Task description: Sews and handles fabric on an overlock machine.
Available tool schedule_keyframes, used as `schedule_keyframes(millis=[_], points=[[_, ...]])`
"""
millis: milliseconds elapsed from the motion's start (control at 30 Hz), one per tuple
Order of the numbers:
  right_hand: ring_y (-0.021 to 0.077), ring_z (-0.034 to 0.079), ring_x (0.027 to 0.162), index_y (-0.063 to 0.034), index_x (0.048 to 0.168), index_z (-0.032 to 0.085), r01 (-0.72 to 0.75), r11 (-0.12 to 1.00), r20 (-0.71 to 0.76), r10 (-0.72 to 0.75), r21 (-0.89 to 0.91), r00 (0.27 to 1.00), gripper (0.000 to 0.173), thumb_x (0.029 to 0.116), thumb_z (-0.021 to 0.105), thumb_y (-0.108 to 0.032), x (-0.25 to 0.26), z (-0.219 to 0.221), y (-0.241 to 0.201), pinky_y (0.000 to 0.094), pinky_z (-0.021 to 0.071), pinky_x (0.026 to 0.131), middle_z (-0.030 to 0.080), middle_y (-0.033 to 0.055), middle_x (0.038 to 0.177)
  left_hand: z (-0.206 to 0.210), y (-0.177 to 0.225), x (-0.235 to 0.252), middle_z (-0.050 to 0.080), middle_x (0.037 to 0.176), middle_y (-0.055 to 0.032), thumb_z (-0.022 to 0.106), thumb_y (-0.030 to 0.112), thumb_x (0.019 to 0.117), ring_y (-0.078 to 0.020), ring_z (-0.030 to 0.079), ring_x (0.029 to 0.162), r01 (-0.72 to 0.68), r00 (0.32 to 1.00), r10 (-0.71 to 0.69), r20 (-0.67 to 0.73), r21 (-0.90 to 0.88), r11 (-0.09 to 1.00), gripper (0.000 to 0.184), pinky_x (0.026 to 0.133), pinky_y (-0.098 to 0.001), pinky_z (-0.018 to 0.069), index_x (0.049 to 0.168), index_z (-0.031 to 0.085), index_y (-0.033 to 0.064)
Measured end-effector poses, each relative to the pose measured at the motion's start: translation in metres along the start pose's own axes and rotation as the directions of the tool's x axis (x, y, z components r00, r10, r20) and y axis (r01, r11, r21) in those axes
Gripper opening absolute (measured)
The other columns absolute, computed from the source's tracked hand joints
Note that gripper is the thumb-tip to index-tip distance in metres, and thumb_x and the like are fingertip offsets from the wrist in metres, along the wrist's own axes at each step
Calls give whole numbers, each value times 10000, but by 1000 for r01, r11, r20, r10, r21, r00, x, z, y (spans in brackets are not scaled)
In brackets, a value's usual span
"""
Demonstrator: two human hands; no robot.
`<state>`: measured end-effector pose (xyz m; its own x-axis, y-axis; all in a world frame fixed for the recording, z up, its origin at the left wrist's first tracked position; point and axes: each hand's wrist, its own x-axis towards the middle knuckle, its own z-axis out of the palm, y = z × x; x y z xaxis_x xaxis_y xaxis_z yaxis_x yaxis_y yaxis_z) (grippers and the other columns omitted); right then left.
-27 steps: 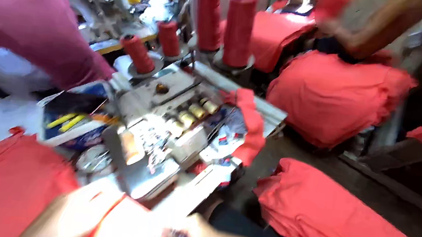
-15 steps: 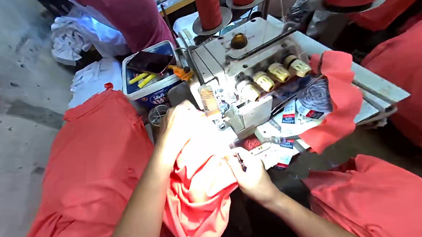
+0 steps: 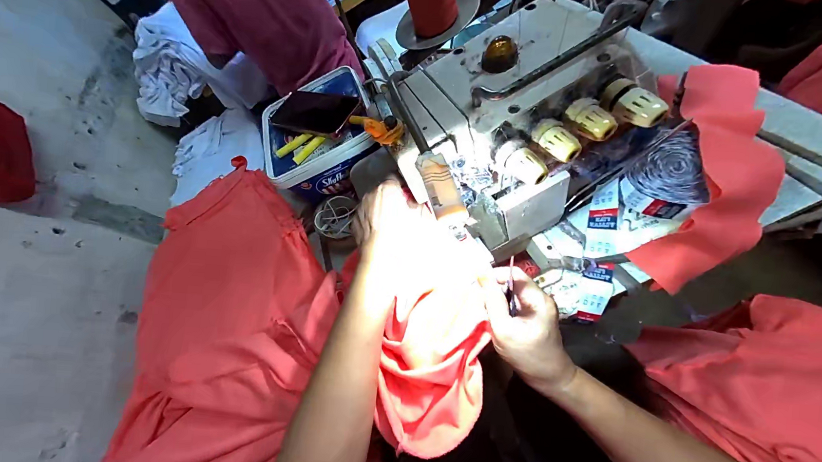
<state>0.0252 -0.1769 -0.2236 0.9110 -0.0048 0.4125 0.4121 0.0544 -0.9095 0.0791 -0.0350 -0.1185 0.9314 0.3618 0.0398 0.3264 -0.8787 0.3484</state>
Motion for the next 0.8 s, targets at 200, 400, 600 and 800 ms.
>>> schedule_keyframes(millis=[200,400,600,800], points=[[-106,562,740,34,1016,667,-237,971,202,230,11,952,160,966,591,-98,1,-19,-4,74,471,713,641,-49,819,-7,-69,-44,580,1325,-299,757,338,875,-448,574,1230,8,996,11,86,-210,978,931,1029,-628,451,1556,245,-36],[-87,564,722,-10,988,611,-300,951,248,274,75,929,67,985,570,-63,-1,-25,-16,94,484,697,603,-76,802,-37,-102,-109,719,997,-276,710,109,872,-491,692,960,-172,985,170,28,64,983,384,840,-709,498,1234,694,-19],[-50,564,721,10,1045,638,-381,924,253,379,-45,890,145,1005,577,-116,2,-27,-14,123,479,688,602,-32,812,-37,-82,-96,472,1437,-377,598,-54,902,-589,500,1268,-106,974,141,-178,193,976,516,988,-724,400,1414,540,-65],[-58,565,682,-16,1025,651,-413,910,219,410,-32,886,115,990,601,-114,1,-28,-15,119,477,650,605,-61,779,26,-24,-92,744,1154,-144,562,122,972,-309,685,1145,-578,780,545,-307,-22,816,255,1019,-502,502,1086,774,36]])
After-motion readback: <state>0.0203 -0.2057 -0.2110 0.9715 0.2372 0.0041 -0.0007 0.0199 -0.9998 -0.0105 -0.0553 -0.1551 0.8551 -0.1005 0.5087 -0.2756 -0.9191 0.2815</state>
